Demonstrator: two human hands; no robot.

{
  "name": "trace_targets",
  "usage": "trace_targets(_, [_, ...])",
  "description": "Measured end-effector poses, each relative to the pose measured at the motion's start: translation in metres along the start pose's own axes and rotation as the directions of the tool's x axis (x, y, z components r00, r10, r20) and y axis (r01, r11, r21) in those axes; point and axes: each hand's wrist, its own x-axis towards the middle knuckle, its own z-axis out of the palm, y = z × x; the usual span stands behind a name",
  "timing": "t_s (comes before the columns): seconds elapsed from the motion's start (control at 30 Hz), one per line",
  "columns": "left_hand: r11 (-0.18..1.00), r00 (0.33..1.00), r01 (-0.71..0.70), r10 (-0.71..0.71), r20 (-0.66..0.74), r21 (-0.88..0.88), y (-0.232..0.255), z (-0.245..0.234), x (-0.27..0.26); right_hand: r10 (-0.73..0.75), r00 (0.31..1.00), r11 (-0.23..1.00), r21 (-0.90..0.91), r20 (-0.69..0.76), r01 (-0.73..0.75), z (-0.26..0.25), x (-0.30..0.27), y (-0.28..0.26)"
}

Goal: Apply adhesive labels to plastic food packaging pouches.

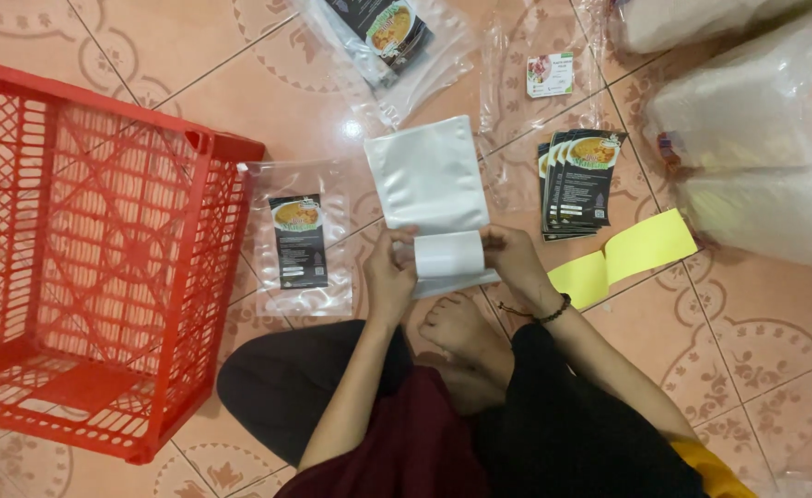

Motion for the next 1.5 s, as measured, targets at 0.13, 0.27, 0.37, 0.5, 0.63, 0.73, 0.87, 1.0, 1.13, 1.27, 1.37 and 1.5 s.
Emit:
trace_targets(0.13, [0.992,0.987,-0.086,0.072,0.142,0.096,-0.031,-0.011,0.001,-0.171,0.985,0.979,-0.111,0.020,0.172,-0.002,0.007,0.012])
trace_targets(0.27, [0.985,0.988,-0.090,0.071,0.135,0.144,-0.019,0.000,-0.004,-0.179,0.984,0.981,-0.077,0.006,0.179,0.004,0.005,0.012])
trace_targets(0.37, [0.962,0.990,-0.137,0.124,0.069,0.236,-0.022,0.004,-0.006,-0.270,0.962,0.917,-0.315,-0.046,0.243,0.016,-0.003,-0.005])
trace_targets(0.5, [0.934,0.988,-0.148,0.130,0.079,0.326,-0.011,0.008,-0.007,-0.412,0.906,0.782,-0.549,-0.100,0.294,0.013,0.004,0.013])
trace_targets(0.63, [0.906,0.979,-0.201,0.180,0.092,0.373,-0.021,0.007,-0.007,-0.424,0.897,0.775,-0.561,-0.122,0.290,0.012,0.009,0.029])
trace_targets(0.73, [0.863,0.968,-0.250,0.218,0.123,0.438,-0.029,0.007,-0.007,-0.441,0.894,0.682,-0.679,-0.083,0.273,0.013,0.012,0.029])
trace_targets(0.87, [0.755,0.935,-0.347,0.323,0.144,0.556,-0.032,0.008,-0.011,-0.446,0.892,0.633,-0.730,-0.070,0.259,0.013,0.015,0.035])
trace_targets(1.0, [0.724,0.926,-0.364,0.351,0.141,0.586,-0.030,0.009,-0.013,-0.423,0.903,0.665,-0.702,-0.074,0.254,0.014,0.017,0.036])
trace_targets(1.13, [0.748,0.950,-0.297,0.292,0.108,0.593,-0.029,0.011,-0.014,-0.439,0.897,0.638,-0.720,-0.052,0.271,0.018,0.018,0.034])
trace_targets(1.27, [0.727,0.936,-0.332,0.335,0.111,0.601,-0.038,0.011,-0.012,-0.455,0.889,0.631,-0.725,-0.059,0.275,0.018,0.018,0.036])
trace_targets(1.37, [0.699,0.924,-0.352,0.365,0.113,0.623,-0.042,0.012,-0.012,-0.460,0.886,0.650,-0.704,-0.064,0.286,0.018,0.017,0.036])
trace_targets(1.5, [0.699,0.923,-0.354,0.367,0.113,0.622,-0.041,0.012,-0.011,-0.463,0.884,0.641,-0.714,-0.066,0.282,0.018,0.019,0.037])
